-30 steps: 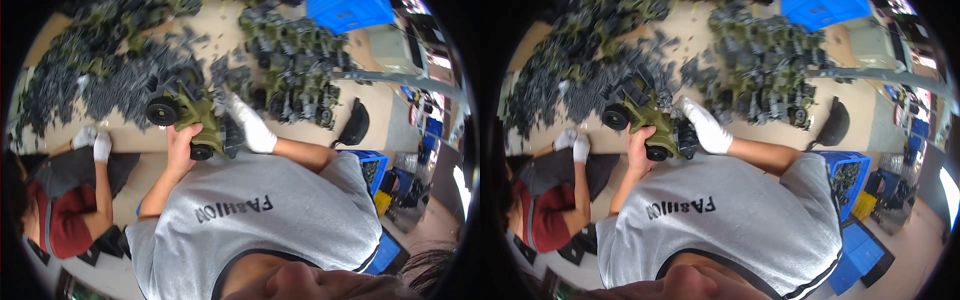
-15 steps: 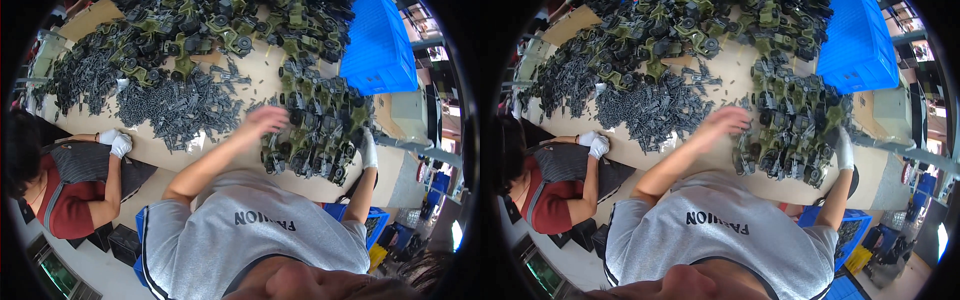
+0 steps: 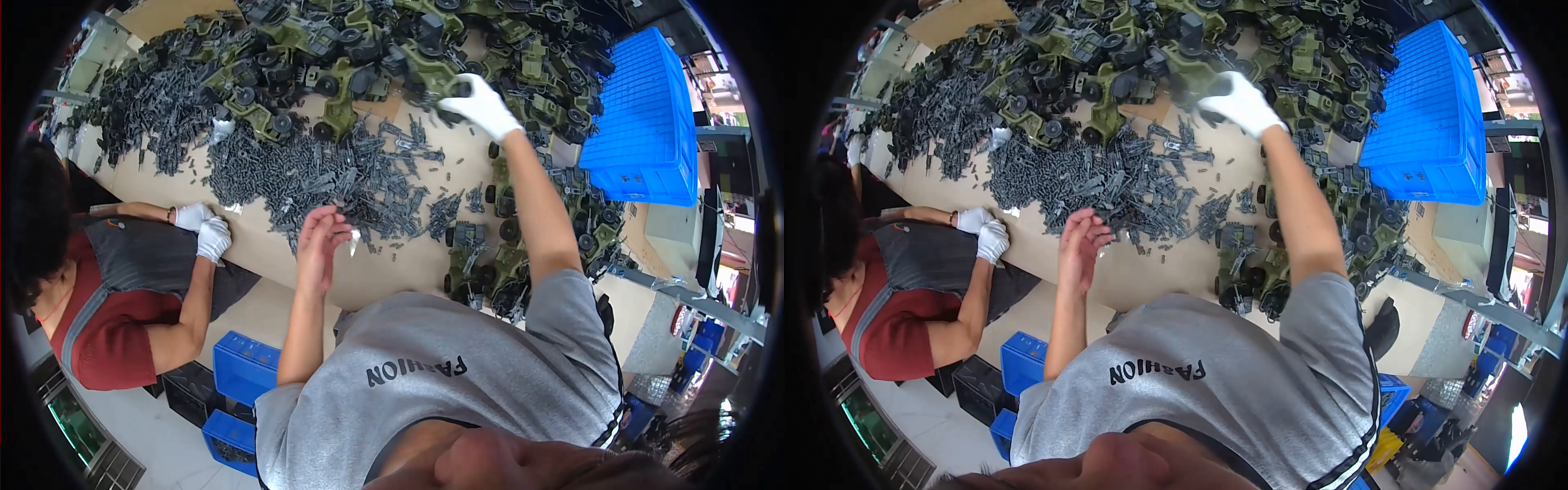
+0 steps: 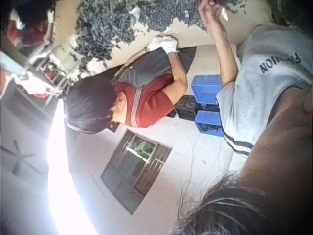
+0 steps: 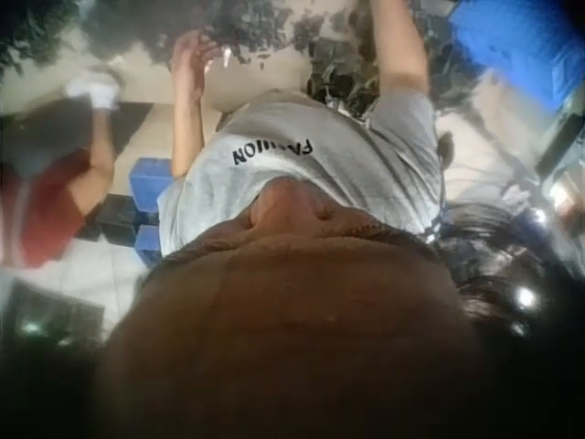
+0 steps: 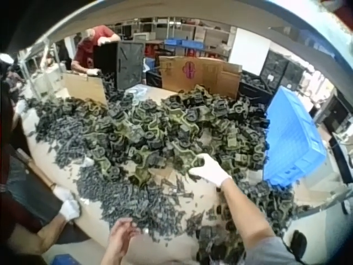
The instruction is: The person assembles plastic toy cars by hand, attaching car parts and plastic components to them at a factory workbench.
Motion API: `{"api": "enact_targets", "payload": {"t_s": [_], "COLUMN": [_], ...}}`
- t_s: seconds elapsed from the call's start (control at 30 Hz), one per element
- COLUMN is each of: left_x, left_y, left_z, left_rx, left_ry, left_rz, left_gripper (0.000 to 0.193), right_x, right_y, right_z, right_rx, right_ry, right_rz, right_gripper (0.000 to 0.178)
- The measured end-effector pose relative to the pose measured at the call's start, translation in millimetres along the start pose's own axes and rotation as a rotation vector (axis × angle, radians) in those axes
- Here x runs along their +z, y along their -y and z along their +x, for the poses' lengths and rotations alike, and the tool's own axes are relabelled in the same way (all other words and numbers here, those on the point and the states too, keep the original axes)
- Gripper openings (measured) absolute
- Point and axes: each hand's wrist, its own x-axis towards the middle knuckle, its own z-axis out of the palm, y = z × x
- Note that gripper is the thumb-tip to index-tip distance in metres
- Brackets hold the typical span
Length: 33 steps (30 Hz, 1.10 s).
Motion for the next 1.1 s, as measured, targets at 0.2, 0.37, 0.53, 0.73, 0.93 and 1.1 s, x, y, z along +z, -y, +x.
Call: {"api": "enact_targets", "payload": {"t_s": [0.2,0.37,0.53,0.73,0.93,1.1], "left_x": [-25,26,-56,-80,-2,47], "left_y": [-12,6,40,34,23,23], "left_z": [28,31,-7,-32,-20,-41], "left_rx": [-0.151,-0.716,-0.765,-0.433,-0.203,-0.221], "left_ry": [0.350,0.970,0.742,0.261,0.116,0.193], "left_rz": [0.033,0.459,-0.106,-0.306,-0.389,-0.264], "left_gripper": [0.053,0.099,0.090,0.072,0.043,0.035], "right_x": [-66,7,68,120,82,67], "right_y": [65,93,-30,-82,-34,5], "right_z": [-133,-153,-47,-25,-112,-239], "right_rx": [-0.200,-0.505,-0.028,-0.258,0.142,0.003], "right_ry": [0.558,0.941,0.340,0.112,0.192,0.405], "right_rz": [-0.205,-0.087,-0.458,-0.840,0.542,1.283], "right_gripper": [0.066,0.068,0.031,0.024,0.040,0.035]}}
